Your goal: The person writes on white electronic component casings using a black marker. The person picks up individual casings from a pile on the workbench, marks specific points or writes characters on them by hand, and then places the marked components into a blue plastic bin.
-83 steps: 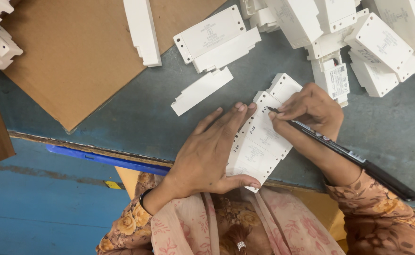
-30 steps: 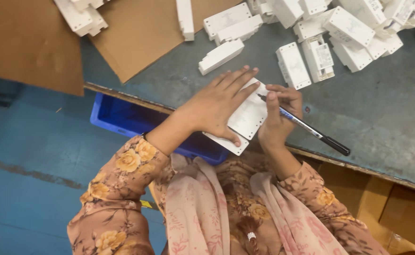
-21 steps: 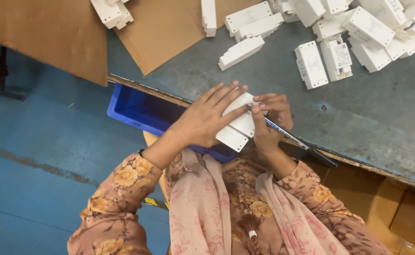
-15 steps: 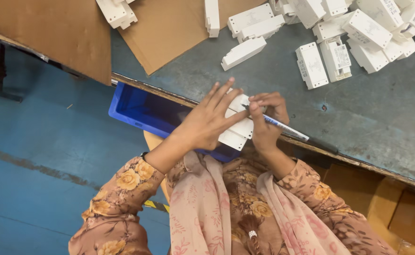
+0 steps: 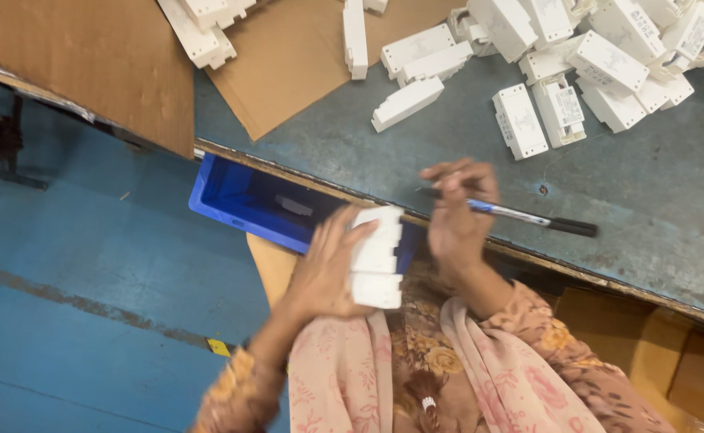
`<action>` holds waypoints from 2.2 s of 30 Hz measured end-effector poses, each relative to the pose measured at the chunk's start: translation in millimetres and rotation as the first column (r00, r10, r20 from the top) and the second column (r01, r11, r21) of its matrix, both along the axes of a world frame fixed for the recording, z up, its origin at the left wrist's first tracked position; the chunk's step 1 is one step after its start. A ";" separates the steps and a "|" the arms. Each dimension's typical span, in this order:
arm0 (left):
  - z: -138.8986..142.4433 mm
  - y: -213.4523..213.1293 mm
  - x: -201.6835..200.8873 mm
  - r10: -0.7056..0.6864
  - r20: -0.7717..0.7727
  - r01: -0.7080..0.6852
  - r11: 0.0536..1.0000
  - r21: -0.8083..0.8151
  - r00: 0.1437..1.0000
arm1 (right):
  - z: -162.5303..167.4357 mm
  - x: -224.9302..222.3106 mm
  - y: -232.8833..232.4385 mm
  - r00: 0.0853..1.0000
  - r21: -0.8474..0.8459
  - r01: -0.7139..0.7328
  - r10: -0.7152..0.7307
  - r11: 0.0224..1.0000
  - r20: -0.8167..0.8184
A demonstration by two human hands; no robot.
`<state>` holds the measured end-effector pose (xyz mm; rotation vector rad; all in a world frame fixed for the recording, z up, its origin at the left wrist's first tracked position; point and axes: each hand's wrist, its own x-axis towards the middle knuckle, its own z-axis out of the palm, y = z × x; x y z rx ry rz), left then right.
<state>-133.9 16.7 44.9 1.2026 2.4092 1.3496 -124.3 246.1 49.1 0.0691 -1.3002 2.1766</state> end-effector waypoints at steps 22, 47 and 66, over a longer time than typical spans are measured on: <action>-86.1 57.4 -27.4 -0.128 0.991 -0.713 0.698 0.071 -0.027 | 2.9 29.9 81.0 0.820 0.585 0.047 -0.366 0.810 0.441; -7.2 42.1 -19.1 0.048 0.495 -0.120 0.986 0.116 0.868 | 22.6 -1.6 165.0 0.915 0.981 -0.100 -0.371 0.168 0.157; 30.3 153.4 -119.0 0.224 -0.114 -0.237 0.964 -0.117 0.968 | 28.6 -0.8 181.4 0.984 0.956 -0.174 0.086 0.237 0.158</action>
